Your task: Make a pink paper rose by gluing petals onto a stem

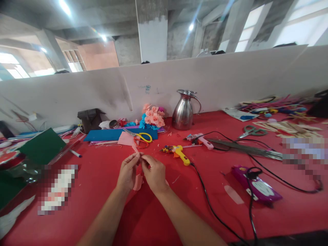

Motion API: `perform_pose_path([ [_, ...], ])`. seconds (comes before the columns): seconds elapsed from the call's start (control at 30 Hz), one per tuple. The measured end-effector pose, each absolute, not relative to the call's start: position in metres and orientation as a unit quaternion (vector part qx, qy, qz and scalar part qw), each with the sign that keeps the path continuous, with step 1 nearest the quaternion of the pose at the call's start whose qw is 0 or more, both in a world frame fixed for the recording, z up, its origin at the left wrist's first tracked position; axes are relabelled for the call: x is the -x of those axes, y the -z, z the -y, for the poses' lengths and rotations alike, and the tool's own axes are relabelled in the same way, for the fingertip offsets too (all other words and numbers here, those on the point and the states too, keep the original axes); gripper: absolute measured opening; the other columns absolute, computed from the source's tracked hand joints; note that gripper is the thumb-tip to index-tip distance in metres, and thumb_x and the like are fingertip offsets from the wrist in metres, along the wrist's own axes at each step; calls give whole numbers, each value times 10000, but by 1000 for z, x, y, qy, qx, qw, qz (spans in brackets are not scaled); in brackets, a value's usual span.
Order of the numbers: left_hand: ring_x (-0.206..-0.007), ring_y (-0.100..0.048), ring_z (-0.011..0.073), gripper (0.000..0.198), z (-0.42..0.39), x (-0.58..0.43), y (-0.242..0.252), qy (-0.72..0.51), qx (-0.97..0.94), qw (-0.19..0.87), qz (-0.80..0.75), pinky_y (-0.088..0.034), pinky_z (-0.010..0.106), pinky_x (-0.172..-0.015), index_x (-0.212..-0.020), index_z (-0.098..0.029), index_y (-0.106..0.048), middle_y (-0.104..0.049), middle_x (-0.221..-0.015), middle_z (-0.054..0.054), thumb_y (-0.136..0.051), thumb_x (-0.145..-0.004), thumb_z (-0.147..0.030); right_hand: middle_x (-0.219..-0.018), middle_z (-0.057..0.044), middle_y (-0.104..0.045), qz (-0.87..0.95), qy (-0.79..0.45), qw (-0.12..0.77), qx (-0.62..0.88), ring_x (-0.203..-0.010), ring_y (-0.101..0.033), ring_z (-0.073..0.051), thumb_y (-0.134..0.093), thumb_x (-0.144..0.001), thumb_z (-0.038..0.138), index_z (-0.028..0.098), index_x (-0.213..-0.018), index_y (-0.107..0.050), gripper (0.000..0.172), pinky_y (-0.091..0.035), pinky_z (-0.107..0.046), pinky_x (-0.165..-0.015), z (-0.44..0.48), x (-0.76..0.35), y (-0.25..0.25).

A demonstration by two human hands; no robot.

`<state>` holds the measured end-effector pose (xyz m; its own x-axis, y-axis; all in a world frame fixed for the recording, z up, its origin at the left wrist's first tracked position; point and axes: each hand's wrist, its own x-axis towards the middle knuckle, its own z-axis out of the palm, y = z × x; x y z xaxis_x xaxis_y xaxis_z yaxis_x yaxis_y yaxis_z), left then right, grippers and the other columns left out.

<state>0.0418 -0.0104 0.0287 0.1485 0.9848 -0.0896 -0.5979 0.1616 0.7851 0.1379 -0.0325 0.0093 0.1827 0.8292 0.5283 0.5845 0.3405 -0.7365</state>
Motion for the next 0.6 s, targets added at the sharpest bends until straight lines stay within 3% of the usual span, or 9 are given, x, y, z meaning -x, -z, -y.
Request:
perform_pose_path([
  [0.23, -617, -557, 95, 172, 11, -43, -30, -575, -304, 683, -332, -411, 183, -564, -700, -145, -700, -638, -683, 21, -733, -590, -273, -893, -38, -707, 631, -118, 522, 562, -757, -648, -172, -500, -847, 252, 227, -924, -657, 176, -485, -267, -680, 32, -138, -8],
  [0.47, -509, -466, 60, 160, 12, -42, -32, -574, -331, 668, -338, -363, 176, -499, -569, -139, -632, -533, -550, -29, -736, -584, -260, -802, -28, -697, 630, -150, 535, 543, -669, -629, -156, -497, -843, 278, 224, -866, -652, 166, -477, -246, -633, 34, -136, -14],
  [0.6, -549, -516, 76, 201, 14, -45, -34, -552, -344, 682, -334, -376, 180, -517, -748, -155, -677, -588, -630, -13, -733, -598, -277, -772, -24, -695, 603, -180, 558, 541, -647, -628, -156, -500, -835, 282, 212, -882, -656, 177, -479, -244, -612, 33, -137, -14],
])
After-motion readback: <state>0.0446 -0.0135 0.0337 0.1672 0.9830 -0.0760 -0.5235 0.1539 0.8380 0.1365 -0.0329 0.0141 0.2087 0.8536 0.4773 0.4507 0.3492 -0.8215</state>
